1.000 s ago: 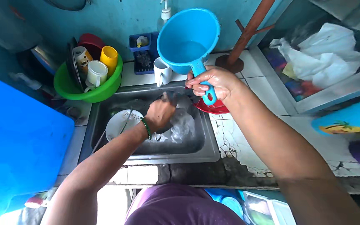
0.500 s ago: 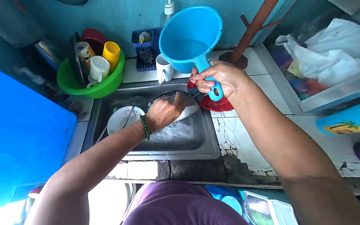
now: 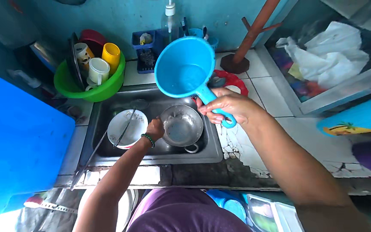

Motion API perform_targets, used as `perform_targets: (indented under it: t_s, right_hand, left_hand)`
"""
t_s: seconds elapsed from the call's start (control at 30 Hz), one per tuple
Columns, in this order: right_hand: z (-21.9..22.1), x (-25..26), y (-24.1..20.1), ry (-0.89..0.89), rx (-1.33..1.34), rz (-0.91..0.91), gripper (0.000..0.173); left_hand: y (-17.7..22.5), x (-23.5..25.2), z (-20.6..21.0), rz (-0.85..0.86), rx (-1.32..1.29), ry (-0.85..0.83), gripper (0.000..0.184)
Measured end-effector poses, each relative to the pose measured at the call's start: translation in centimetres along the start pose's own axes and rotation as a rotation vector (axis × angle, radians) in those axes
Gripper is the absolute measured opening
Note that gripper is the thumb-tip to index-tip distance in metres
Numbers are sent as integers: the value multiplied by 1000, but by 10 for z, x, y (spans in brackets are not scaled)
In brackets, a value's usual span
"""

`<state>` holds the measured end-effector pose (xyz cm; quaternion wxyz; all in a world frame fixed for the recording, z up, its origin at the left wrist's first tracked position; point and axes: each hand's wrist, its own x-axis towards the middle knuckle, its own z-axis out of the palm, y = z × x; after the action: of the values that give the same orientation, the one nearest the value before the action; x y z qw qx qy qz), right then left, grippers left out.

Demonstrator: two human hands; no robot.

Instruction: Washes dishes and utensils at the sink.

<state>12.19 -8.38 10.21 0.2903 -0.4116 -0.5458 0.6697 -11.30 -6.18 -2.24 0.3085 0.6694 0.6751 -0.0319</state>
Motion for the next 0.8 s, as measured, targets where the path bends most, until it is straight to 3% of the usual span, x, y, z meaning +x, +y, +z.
perform_targets:
  t_s: [0.07,0.17,0.2,0.27,0.33,0.47,0.63,0.8]
  right_hand:
    - [-3,-6,9,2,-36,13,10]
    - [-8,-14,18,37,-161,45,10]
    - [-8,-17,19,58,-225,64,11]
    - [-6,-22,19,110,-364,115,10]
    - [-4,-26,17,152,-520,186,6]
    - [-12,-30,29,182,-676,220,8]
    - [-11,-30,51,277,-882,139,16]
    - [1,-33,48,290,-1081,178,27]
  left_hand:
    - [-2,-4,-2,55,2,62,46]
    - [-1,1,-1,236,-317,315,34]
    - [7,4,-2,213,-505,300,30]
    - [26,6,-1,16,-992,93,31]
    - [38,6,4,-95,-1261,-55,34]
    - [56,11,16,-115,-1269,-54,32]
    - [72,13,25,-112,-1181,-19,34]
    - [73,17,31,-65,-1083,-23,32]
